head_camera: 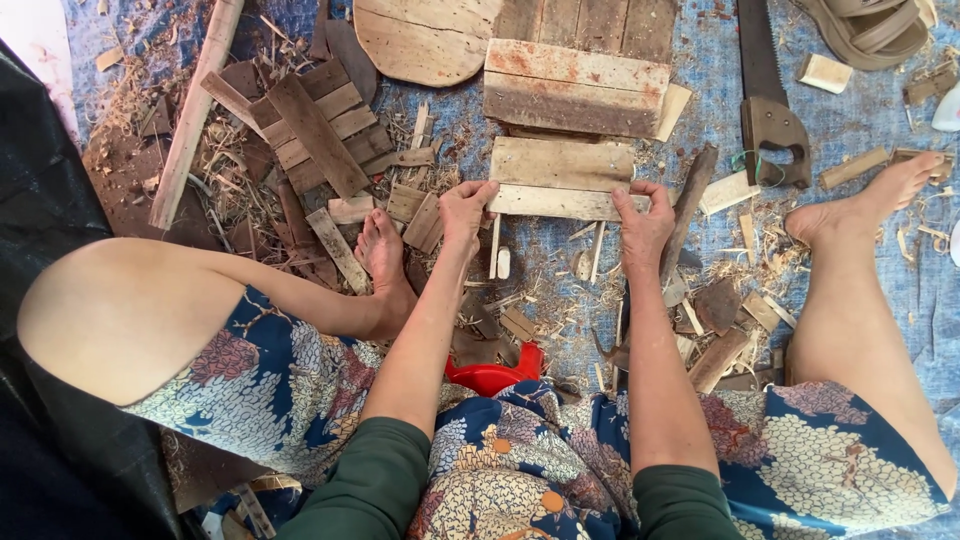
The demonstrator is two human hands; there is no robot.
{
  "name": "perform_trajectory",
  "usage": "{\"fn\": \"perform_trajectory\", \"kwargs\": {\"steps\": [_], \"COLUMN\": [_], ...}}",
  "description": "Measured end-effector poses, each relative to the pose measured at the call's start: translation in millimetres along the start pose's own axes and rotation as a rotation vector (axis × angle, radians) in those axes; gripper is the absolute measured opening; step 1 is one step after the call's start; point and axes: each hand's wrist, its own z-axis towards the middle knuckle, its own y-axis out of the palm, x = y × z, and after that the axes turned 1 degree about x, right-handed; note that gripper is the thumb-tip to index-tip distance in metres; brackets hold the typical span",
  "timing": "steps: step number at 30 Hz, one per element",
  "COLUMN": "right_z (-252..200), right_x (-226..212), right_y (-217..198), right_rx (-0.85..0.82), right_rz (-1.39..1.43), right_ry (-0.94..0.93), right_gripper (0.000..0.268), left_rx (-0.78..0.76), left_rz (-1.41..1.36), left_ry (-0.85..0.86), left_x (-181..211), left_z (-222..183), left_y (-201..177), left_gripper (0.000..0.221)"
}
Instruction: Assembling a wooden structure from scrap pieces using a hammer and nails on a floor workspace.
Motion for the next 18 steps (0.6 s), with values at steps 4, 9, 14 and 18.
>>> {"fn": "perform_trajectory", "kwargs": {"steps": [4, 9, 14, 18], "right_z": [-21, -40, -58, -61], "right_x": [-40, -45, -14, 10], "right_y": [-13, -40, -30, -12], "right_rx": [-0.071, -0.146, -0.595, -0.665], "right_rz": [0.147, -0.046, -0.448, -0.542], "right_ry": [0.052, 0.194, 0.429, 0.33], "right_gripper": [0.068, 0.098, 0.127, 0.133], "left_rx": [0.005, -0.026, -0.249, -0.375], "left_rz": [0.007, 0.006, 0.516, 0.455], "left_ry": [0.02, 0.024, 0.051, 0.023], "left_x": [10, 14, -1, -1], "left_z": [-7, -12, -3, -20], "left_y": [1, -2, -16, -22], "left_gripper": [0.025, 0.023, 0.086, 0.103]}}
